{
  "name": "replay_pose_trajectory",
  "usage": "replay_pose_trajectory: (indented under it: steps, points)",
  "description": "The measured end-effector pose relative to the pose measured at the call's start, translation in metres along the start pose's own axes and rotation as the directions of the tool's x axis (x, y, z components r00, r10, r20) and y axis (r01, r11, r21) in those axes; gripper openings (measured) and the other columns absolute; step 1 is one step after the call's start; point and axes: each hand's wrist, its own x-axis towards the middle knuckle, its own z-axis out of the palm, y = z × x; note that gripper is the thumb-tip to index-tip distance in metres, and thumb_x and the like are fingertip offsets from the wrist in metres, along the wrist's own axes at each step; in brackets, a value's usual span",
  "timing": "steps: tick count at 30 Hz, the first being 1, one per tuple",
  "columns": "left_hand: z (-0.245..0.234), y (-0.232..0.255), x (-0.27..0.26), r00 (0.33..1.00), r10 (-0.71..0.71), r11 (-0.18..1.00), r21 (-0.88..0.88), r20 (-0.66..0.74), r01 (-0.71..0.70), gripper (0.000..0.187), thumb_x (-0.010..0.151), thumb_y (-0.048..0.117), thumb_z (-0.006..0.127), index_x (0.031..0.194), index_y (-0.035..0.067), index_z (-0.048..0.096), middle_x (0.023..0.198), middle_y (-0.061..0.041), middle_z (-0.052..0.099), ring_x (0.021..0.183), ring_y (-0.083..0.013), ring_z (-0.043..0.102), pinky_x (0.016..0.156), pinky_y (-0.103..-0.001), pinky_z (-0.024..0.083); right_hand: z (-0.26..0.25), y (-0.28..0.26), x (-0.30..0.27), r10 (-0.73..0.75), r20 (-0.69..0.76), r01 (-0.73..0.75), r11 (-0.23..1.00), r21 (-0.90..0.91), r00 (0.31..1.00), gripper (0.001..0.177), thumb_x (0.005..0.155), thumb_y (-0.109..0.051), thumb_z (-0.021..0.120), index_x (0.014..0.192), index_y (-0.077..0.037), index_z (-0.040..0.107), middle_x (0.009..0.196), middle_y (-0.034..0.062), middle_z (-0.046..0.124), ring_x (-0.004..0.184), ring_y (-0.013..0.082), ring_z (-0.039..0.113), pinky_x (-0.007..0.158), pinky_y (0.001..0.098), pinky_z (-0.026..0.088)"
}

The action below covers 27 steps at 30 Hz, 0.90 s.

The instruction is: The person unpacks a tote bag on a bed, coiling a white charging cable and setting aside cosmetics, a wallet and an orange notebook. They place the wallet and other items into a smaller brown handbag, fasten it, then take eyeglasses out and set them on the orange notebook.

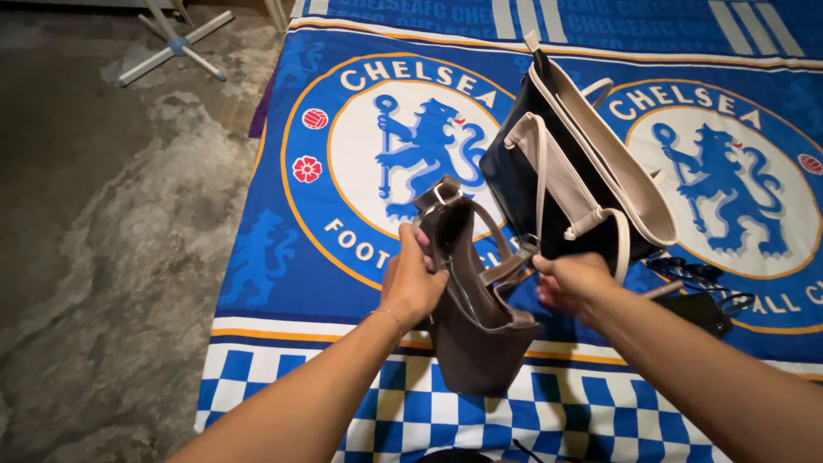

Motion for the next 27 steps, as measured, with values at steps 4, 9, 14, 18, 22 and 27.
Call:
replay_pose_trajectory:
  steps: [4, 9, 14, 18, 22, 27]
  points:
    - [0.007, 0.000, 0.006, 1.000, -0.024, 0.999, 0.030, 0.007, 0.024, 0.063, 0.081, 0.008, 0.075, 0.124, 0.019, 0.030, 0.084, -0.006, 0.062, 0.084, -0.0281, 0.068, 0.079, -0.043, 0.054, 0.019, -0.034, -0.050, -0.597, 0.192, 0.624, 0.706, -0.336, 0.779, 0.024, 0.082, -0.020, 0.084, 0.099, -0.005, 0.076, 0.079, 0.0098, 0.071, 0.077, 0.0260, 0.068, 0.069, 0.0415, 0.057]
    - [0.008, -0.003, 0.013, 0.995, -0.079, 0.997, 0.005, 0.059, 0.079, 0.080, 0.080, 0.004, 0.068, 0.143, 0.025, 0.023, 0.082, -0.006, 0.064, 0.083, -0.0272, 0.069, 0.079, -0.042, 0.053, 0.058, -0.073, -0.093, -0.657, 0.515, 0.791, 0.213, -0.574, 0.551, 0.033, 0.076, -0.023, 0.079, 0.109, -0.019, 0.077, 0.081, 0.0130, 0.074, 0.080, 0.0331, 0.072, 0.072, 0.0463, 0.056]
    - [0.003, -0.013, 0.017, 0.996, -0.042, 0.999, -0.018, 0.076, 0.043, 0.090, 0.078, 0.002, 0.069, 0.151, 0.030, 0.024, 0.079, -0.004, 0.059, 0.081, -0.0245, 0.067, 0.079, -0.039, 0.052, 0.073, -0.087, -0.095, -0.584, 0.599, 0.696, -0.079, -0.714, 0.548, 0.024, 0.085, -0.035, 0.073, 0.101, -0.018, 0.079, 0.087, 0.0148, 0.074, 0.088, 0.0364, 0.071, 0.077, 0.0491, 0.056]
    - [0.004, -0.022, 0.022, 0.994, -0.063, 0.998, -0.001, 0.089, 0.063, 0.090, 0.079, 0.007, 0.071, 0.152, 0.035, 0.027, 0.080, -0.002, 0.058, 0.082, -0.0221, 0.066, 0.079, -0.038, 0.052, 0.075, -0.089, -0.090, -0.590, 0.657, 0.747, -0.132, -0.652, 0.469, 0.029, 0.080, -0.037, 0.077, 0.099, -0.015, 0.078, 0.087, 0.0160, 0.073, 0.086, 0.0375, 0.070, 0.074, 0.0500, 0.056]
    - [0.013, -0.034, 0.034, 0.985, -0.130, 0.991, -0.010, 0.116, 0.132, 0.085, 0.082, 0.011, 0.067, 0.154, 0.035, 0.029, 0.086, -0.005, 0.061, 0.087, -0.0234, 0.067, 0.082, -0.037, 0.053, 0.081, -0.090, -0.088, -0.599, 0.642, 0.752, -0.097, -0.651, 0.479, 0.026, 0.078, -0.032, 0.079, 0.096, -0.013, 0.077, 0.088, 0.0160, 0.073, 0.085, 0.0388, 0.070, 0.072, 0.0500, 0.056]
    - [0.034, -0.054, 0.060, 0.987, -0.142, 0.990, 0.001, 0.069, 0.143, 0.076, 0.079, 0.010, 0.065, 0.150, 0.024, 0.039, 0.105, -0.005, 0.064, 0.102, -0.0231, 0.065, 0.090, -0.035, 0.051, 0.085, -0.086, -0.085, -0.566, 0.609, 0.692, -0.093, -0.716, 0.555, 0.025, 0.077, -0.029, 0.078, 0.093, -0.010, 0.076, 0.088, 0.0178, 0.074, 0.085, 0.0376, 0.071, 0.075, 0.0479, 0.056]
